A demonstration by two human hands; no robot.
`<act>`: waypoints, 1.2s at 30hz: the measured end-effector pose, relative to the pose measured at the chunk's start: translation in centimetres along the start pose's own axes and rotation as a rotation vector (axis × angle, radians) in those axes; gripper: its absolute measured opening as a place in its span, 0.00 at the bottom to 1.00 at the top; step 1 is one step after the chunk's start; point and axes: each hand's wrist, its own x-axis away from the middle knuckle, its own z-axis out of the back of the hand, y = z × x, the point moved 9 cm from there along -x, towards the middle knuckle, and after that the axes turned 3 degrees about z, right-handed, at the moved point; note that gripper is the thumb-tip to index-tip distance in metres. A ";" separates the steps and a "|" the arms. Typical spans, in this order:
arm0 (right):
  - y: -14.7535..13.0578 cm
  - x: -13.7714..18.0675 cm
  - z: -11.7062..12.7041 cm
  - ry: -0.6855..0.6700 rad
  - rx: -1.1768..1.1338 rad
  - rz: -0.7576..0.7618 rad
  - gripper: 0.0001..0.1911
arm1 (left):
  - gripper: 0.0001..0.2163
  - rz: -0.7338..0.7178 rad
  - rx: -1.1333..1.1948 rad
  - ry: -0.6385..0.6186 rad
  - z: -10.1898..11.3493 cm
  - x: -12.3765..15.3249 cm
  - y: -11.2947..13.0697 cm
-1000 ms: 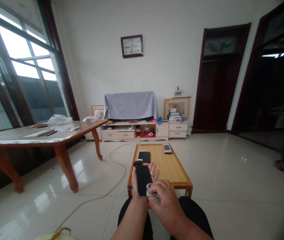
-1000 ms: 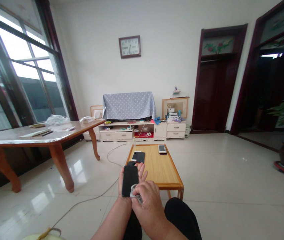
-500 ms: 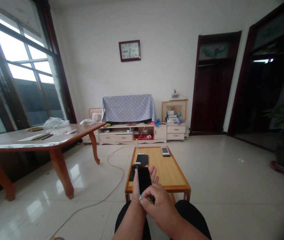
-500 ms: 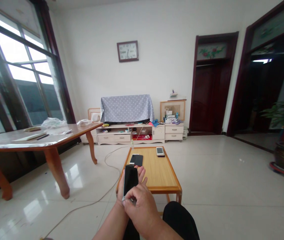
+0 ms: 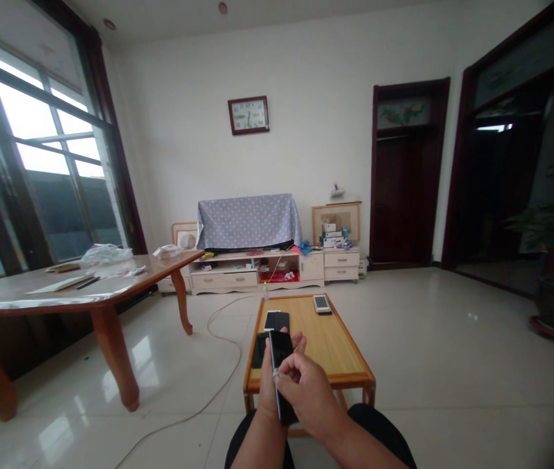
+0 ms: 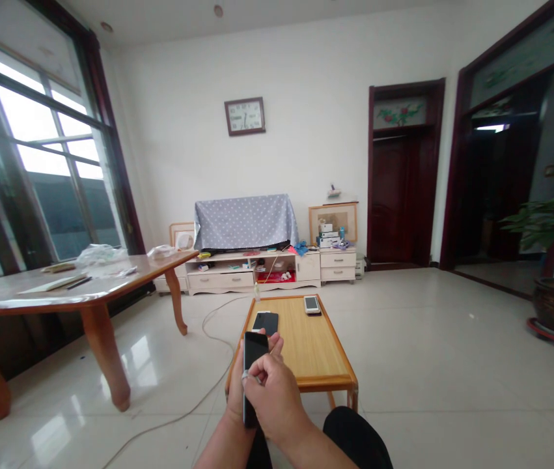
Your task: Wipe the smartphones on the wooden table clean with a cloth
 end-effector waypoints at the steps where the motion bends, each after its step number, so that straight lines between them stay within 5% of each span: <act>1: -0.3 -0.4 0.3 0.027 0.012 0.015 0.01 | 0.24 -0.007 -0.002 -0.016 -0.2 0.0 -0.1; 8: -0.3 0.8 -0.7 0.011 -0.002 0.053 0.02 | 0.27 0.005 0.010 -0.035 0.0 -0.1 1.1; 14: -0.8 -1.3 0.5 0.110 0.008 0.067 0.02 | 0.23 0.057 -0.004 -0.096 -0.3 -0.3 0.0; 21: -2.0 1.8 -0.1 0.059 0.182 0.203 0.09 | 0.29 0.118 -0.019 -0.160 -1.7 1.2 0.6; 27: -3.1 -1.3 2.9 0.207 0.288 0.225 0.08 | 0.30 0.196 -0.061 -0.226 -3.8 1.4 -1.2; 36: -3.3 1.7 1.3 0.091 0.366 0.350 0.11 | 0.31 0.099 -0.095 -0.276 -5.6 2.2 0.0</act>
